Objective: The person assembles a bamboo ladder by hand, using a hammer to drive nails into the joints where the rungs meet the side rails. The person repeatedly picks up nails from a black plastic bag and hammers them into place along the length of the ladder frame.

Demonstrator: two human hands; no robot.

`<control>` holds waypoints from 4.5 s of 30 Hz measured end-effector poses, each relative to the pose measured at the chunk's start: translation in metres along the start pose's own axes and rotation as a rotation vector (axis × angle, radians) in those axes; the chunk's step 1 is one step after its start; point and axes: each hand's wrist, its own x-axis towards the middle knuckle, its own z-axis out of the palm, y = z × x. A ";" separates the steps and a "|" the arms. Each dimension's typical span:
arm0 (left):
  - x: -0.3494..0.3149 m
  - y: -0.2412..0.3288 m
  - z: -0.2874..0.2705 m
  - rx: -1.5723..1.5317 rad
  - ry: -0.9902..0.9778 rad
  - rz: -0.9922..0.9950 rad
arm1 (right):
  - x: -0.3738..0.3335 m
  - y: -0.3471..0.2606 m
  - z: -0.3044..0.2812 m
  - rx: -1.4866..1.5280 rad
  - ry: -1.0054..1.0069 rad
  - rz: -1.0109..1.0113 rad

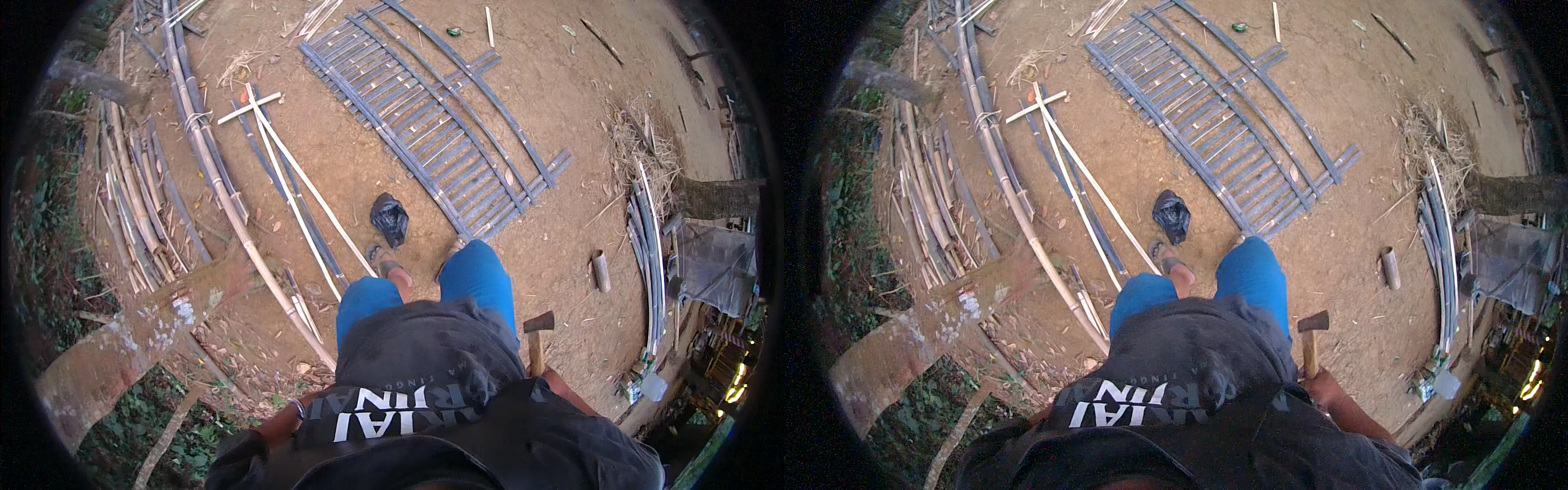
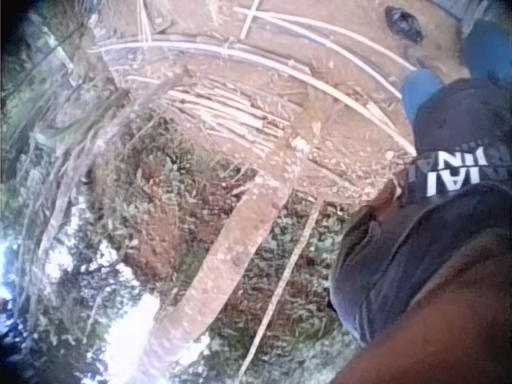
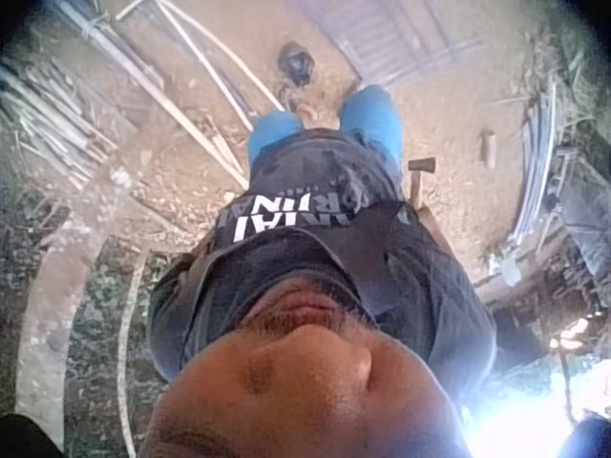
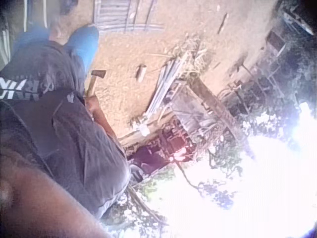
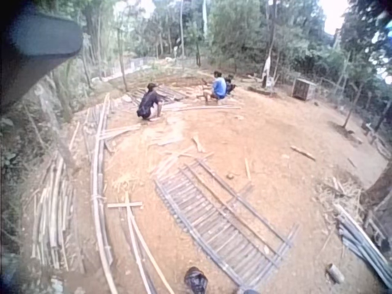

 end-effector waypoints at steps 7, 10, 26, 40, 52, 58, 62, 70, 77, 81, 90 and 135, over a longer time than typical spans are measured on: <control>0.105 0.159 -0.174 0.422 0.567 0.243 | 0.080 -0.130 -0.025 0.236 0.220 0.020; 0.143 0.277 -0.216 0.162 0.650 0.250 | 0.139 -0.177 -0.040 0.151 0.193 -0.004; 0.543 0.364 0.023 -0.310 0.562 -0.223 | 0.725 -0.420 -0.058 -0.865 0.238 -0.589; 0.436 0.463 -0.173 -1.388 0.247 0.371 | 0.839 -0.481 -0.008 -0.501 0.249 -0.850; 0.390 0.471 -0.250 -1.184 0.553 0.821 | 0.825 -0.439 -0.011 -0.483 0.238 -0.776; 0.472 0.392 -0.295 -1.075 0.690 0.569 | 0.807 -0.432 0.002 -0.467 0.183 -0.762; 0.495 0.400 -0.301 -0.605 1.181 0.436 | 0.812 -0.409 -0.007 -0.420 0.186 -0.853; 0.554 0.526 -0.302 0.396 0.926 0.607 | 0.821 -0.381 0.002 -0.442 0.203 -0.708; 0.667 0.488 -0.309 0.472 0.953 0.167 | 0.815 -0.365 0.013 -0.459 0.141 -0.622; 0.691 0.470 -0.308 0.076 1.167 0.159 | 0.816 -0.364 0.018 -0.480 0.127 -0.618; 0.678 0.448 -0.302 0.176 1.069 0.068 | 0.807 -0.374 0.028 -0.464 0.130 -0.645; 0.692 0.432 -0.300 -0.880 0.982 0.403 | 0.794 -0.366 0.079 -0.094 -0.037 -0.532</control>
